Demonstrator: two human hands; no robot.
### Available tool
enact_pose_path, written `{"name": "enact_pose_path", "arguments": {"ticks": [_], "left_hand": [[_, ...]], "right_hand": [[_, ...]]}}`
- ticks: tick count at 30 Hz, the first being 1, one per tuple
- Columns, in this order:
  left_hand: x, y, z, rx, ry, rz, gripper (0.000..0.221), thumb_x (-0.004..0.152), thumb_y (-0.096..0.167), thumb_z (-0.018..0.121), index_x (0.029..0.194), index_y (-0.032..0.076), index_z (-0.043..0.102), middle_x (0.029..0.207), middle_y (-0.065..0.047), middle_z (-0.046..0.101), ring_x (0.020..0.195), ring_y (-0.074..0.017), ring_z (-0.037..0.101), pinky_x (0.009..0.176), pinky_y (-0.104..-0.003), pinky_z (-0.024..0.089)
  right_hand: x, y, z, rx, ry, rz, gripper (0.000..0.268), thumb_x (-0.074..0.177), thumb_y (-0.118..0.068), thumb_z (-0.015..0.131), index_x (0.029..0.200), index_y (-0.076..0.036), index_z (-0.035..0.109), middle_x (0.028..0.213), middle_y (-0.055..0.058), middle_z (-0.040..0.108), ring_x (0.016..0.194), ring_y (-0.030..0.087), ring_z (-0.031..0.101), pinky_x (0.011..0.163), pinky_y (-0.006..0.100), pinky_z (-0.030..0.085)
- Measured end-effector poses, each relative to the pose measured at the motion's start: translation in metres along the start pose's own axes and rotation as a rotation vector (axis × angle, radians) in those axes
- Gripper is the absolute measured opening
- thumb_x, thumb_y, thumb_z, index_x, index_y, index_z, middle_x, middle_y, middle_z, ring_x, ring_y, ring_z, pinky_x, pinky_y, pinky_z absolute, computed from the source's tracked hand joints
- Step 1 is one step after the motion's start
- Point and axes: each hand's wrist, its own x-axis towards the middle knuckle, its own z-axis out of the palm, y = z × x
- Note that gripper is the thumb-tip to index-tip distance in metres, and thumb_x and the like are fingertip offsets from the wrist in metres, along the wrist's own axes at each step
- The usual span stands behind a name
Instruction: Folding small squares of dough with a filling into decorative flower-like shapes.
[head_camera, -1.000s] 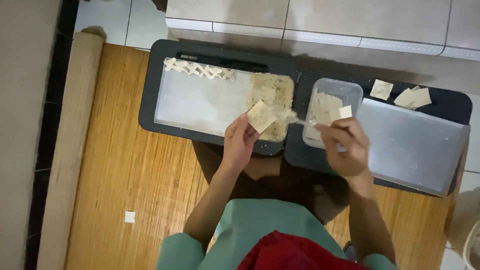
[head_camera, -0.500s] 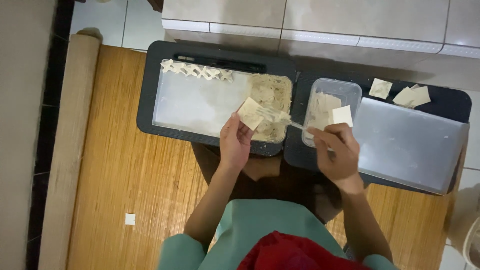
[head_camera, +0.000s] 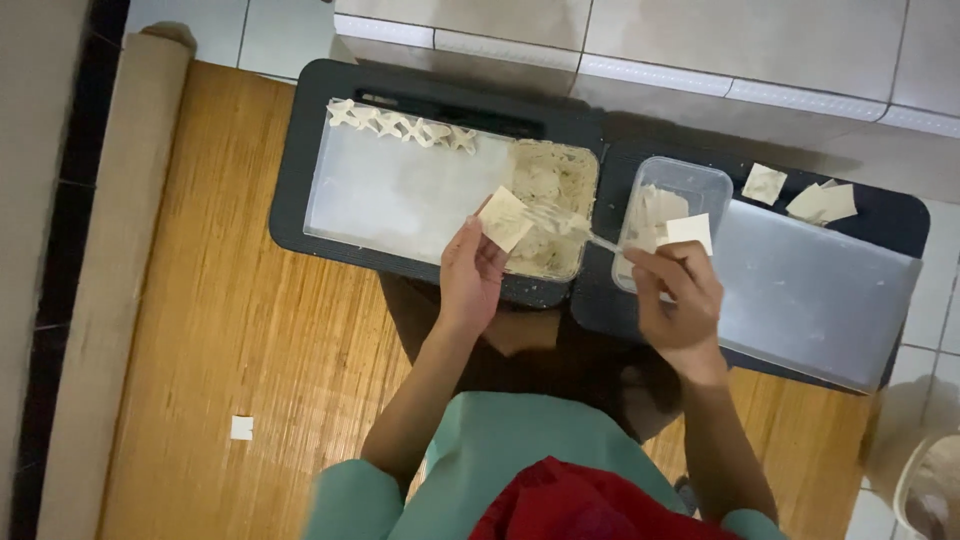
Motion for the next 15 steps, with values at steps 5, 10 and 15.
{"name": "enact_pose_path", "arguments": {"ticks": [5, 10, 15], "left_hand": [[0.001, -0.006, -0.003, -0.023, -0.020, -0.011, 0.045, 0.110, 0.032, 0.054, 0.146, 0.004, 0.056, 0.142, -0.020, 0.062, 0.125, -0.0316, 0.065, 0.106, -0.042, 0.057], [0.003, 0.000, -0.012, -0.036, -0.009, -0.022, 0.045, 0.109, 0.032, 0.054, 0.145, 0.004, 0.058, 0.141, -0.018, 0.063, 0.123, -0.0288, 0.066, 0.105, -0.040, 0.058], [-0.003, 0.007, -0.007, -0.033, 0.007, -0.022, 0.043, 0.110, 0.030, 0.053, 0.145, 0.004, 0.057, 0.143, -0.018, 0.062, 0.125, -0.0296, 0.064, 0.109, -0.042, 0.054]], "right_hand": [[0.005, -0.011, 0.019, -0.026, -0.074, -0.021, 0.022, 0.098, 0.009, 0.065, 0.110, -0.004, 0.080, 0.083, 0.009, 0.054, 0.055, 0.025, 0.054, 0.047, 0.036, 0.048], [0.006, -0.011, 0.007, -0.035, -0.081, 0.014, 0.015, 0.099, 0.011, 0.068, 0.102, 0.000, 0.078, 0.082, 0.008, 0.053, 0.055, 0.023, 0.054, 0.046, 0.033, 0.044], [-0.005, -0.005, 0.004, 0.050, -0.029, 0.100, 0.027, 0.098, 0.017, 0.064, 0.113, 0.000, 0.078, 0.088, 0.012, 0.057, 0.058, 0.023, 0.054, 0.049, 0.033, 0.043]]}}
